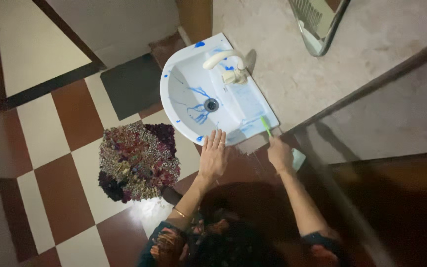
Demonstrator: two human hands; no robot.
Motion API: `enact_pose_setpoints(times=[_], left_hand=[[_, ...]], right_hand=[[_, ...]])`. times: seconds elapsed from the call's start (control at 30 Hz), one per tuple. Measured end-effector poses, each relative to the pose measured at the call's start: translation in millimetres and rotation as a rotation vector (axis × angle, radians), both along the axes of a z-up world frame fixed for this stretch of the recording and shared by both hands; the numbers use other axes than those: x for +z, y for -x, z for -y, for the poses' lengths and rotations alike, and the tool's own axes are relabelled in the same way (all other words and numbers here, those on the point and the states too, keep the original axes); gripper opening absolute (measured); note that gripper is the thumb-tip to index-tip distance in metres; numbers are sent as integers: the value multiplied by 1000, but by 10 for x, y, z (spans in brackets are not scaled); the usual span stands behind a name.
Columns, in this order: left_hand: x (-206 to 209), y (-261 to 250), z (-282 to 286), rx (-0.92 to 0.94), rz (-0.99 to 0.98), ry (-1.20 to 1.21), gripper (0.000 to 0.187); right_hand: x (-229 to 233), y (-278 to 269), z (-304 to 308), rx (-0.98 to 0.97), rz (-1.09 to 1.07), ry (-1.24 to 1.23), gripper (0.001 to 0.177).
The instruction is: The person applies blue liquid soap to a toothbrush and scrubs the interior surfaces of a white bathroom sink. They repeatedly rub the sink basin and faucet area with the soapy toothbrush, spreading the blue soap across the surface.
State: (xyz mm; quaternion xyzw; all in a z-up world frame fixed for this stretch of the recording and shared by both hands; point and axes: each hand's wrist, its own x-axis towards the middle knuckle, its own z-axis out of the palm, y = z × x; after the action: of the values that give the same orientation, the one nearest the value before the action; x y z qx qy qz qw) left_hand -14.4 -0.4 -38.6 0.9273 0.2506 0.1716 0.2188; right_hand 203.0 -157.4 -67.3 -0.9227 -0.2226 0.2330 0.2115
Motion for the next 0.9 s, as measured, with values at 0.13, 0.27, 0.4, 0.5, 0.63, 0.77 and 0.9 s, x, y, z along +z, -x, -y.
enact_pose_setpoints(times=[0.13,0.27,0.4,0.5,0.63,0.77,0.9], left_hand=[[64,-77,-15,-12,-13,-9,63],[104,-32,-65,-13,-14,-37,64],[42,19,-9,-21,-14,-18,63],[39,-19,-11,-12,17,-46,62],[33,53,2,12,3,0,61],[4,68,-13,6,1,-15,62],[9,24,-24,39,-1,-37,64]], right_hand=[[-139,97,-61,181,154,-51,24],[86,168,66,-10,-132,135,30],[143,81,-121,178,205,39,24],[169,228,-175,147,117,32,29],[110,178,-38,122,107,47,26],[66,112,-260,157,203,53,23],[245,422,-171,216,80,18,21]])
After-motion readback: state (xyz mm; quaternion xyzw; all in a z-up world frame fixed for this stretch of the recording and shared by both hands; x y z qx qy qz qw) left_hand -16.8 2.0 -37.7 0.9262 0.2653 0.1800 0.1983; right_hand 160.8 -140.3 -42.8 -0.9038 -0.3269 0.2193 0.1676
